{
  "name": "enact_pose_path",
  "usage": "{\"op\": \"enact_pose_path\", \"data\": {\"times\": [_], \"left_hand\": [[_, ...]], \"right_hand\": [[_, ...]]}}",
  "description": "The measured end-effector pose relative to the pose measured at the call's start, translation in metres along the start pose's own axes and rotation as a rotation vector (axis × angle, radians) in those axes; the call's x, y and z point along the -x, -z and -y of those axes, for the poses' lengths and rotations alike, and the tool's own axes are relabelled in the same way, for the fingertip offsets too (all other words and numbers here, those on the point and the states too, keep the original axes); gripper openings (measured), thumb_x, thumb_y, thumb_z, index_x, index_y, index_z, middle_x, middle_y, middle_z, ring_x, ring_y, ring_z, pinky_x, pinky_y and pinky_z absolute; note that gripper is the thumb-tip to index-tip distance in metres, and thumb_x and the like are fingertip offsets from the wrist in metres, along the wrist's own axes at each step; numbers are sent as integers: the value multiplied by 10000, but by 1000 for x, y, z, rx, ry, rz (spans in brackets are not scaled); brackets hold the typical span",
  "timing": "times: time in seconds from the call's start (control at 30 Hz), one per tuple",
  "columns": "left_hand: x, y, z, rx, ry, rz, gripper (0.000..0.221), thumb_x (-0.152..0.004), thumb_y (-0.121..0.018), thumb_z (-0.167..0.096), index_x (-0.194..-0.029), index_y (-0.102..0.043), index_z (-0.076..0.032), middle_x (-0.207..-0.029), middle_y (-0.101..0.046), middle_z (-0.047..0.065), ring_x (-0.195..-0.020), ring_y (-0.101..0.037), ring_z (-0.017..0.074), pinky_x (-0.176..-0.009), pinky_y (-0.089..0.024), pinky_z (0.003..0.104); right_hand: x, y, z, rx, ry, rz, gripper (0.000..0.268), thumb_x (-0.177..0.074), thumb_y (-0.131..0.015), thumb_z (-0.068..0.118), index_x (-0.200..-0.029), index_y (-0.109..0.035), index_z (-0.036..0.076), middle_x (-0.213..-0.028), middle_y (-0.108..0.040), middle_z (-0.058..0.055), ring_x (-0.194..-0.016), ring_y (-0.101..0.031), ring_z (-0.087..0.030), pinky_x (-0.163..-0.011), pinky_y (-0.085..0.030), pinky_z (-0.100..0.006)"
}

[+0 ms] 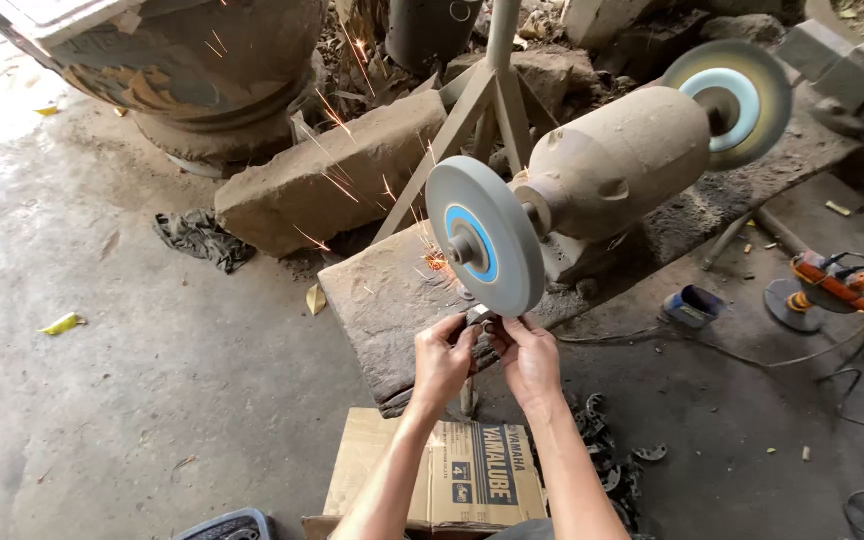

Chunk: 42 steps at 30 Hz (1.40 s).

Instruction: Grinding metal brake shoes using a bench grinder

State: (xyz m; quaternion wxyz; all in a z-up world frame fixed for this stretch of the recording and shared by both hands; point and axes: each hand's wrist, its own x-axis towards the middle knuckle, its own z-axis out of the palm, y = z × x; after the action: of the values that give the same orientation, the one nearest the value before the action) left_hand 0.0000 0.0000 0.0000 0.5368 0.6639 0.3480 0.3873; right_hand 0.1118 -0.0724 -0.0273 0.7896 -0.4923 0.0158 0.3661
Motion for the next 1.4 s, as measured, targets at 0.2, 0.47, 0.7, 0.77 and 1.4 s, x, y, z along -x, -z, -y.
{"op": "enact_pose_path", "data": {"times": [0.2,0.47,0.7,0.77,1.4], "left_hand": [[-5,-14,-1,110,12,40,74,-850,-758,-36,-914,-795,-39,-656,-738,111,-465,-654,137,-469,-530,285],[-3,16,15,-8,0,29,157,-834,-770,-47,-986,-809,-49,-764,-768,185,-726,-762,266,-610,-581,383],[-6,51,22,-84,-9,79,225,-821,-804,-65,-1046,-811,-74,-778,-782,135,-758,-740,180,-712,-587,364],[-6,38,20,-61,3,94,222,-826,-802,-74,-1046,-813,-87,-769,-782,117,-748,-727,154,-708,-585,354],[-11,1,-9,-74,-145,66,94,-860,-777,-69,-951,-802,-72,-729,-743,147,-693,-745,273,-623,-576,370]], "right_hand": [[16,-11,21,-36,54,-68,170,-939,-756,158,-1074,-709,66,-945,-753,-163,-844,-741,-275,-784,-614,-337],[21,-27,8,15,18,-6,149,-940,-761,126,-1043,-730,24,-938,-758,-188,-828,-750,-292,-762,-621,-363],[9,-9,-24,56,-95,104,226,-911,-776,118,-1106,-738,9,-1008,-775,-216,-852,-776,-334,-716,-656,-361],[4,0,-20,41,-76,90,224,-912,-777,122,-1105,-737,15,-1012,-776,-213,-855,-776,-333,-721,-659,-359],[6,-1,6,42,11,-55,235,-904,-806,180,-1070,-728,33,-909,-760,-120,-667,-710,-208,-577,-603,-241]]}}
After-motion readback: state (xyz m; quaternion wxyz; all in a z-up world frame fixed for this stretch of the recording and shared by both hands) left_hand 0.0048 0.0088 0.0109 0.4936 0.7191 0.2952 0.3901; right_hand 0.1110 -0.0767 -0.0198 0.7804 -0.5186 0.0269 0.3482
